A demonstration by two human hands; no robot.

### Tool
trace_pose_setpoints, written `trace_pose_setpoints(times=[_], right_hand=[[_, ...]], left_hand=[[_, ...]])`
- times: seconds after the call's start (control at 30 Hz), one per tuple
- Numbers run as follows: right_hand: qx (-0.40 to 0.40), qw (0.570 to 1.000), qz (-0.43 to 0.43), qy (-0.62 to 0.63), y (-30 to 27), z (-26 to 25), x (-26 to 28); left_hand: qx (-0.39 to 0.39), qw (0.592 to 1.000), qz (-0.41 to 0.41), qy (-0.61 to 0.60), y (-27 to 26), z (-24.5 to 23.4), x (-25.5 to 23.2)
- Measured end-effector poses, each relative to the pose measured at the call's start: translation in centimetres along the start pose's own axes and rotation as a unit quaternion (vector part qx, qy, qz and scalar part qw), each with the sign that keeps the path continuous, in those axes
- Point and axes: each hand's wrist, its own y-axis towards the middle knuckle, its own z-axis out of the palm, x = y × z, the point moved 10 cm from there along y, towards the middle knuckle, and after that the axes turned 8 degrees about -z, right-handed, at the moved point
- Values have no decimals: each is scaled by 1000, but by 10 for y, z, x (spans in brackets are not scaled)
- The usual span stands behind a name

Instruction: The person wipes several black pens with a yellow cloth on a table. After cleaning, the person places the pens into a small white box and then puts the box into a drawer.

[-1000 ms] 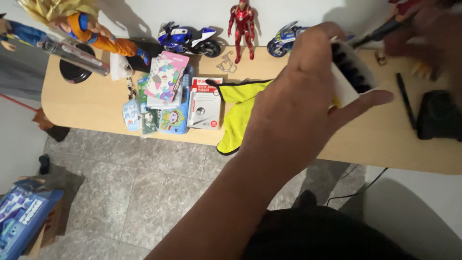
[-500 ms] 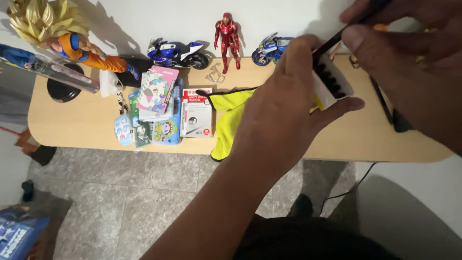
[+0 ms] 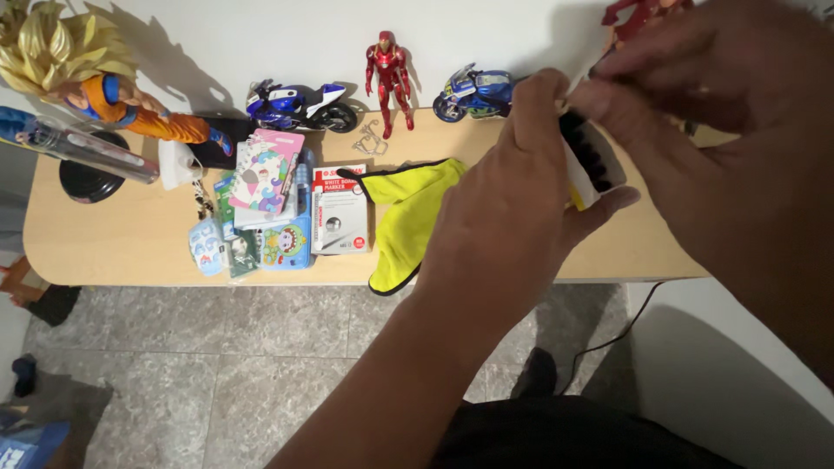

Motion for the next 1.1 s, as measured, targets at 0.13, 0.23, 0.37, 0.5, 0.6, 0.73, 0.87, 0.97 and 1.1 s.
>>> trace_pose_setpoints(times=[0.13,0.23,0.37,0.5,0.6,0.73,0.87,0.97,1.1], right_hand=[[43,997,-42,-57,-1,5,10],[81,990,-50,-105,1,6,9],[1,997,83,-3,-12,-3,-17],[37,993,-39,-105,-8,-2,0],[89,974,-74,-196,-10,6,1],[106,990,24,-90,-30,9,-30],[-4,933,329,145,-93,30,-110],[119,934,331,57,-131,56,-121],[154,971,165,81,-124,70,-88]], left_hand=[[13,1000,1,-3,-1,2,-2],[33,999,-3,-15,2,3,-1],[37,998,16,-44,5,7,-6],[37,997,19,-59,6,5,-9],[50,997,-13,-61,9,7,1],[41,996,-47,-68,4,7,15],[-7,1000,-13,-28,-1,2,23],[-1,998,-27,-48,-10,9,31],[16,993,-73,-86,-18,20,38]])
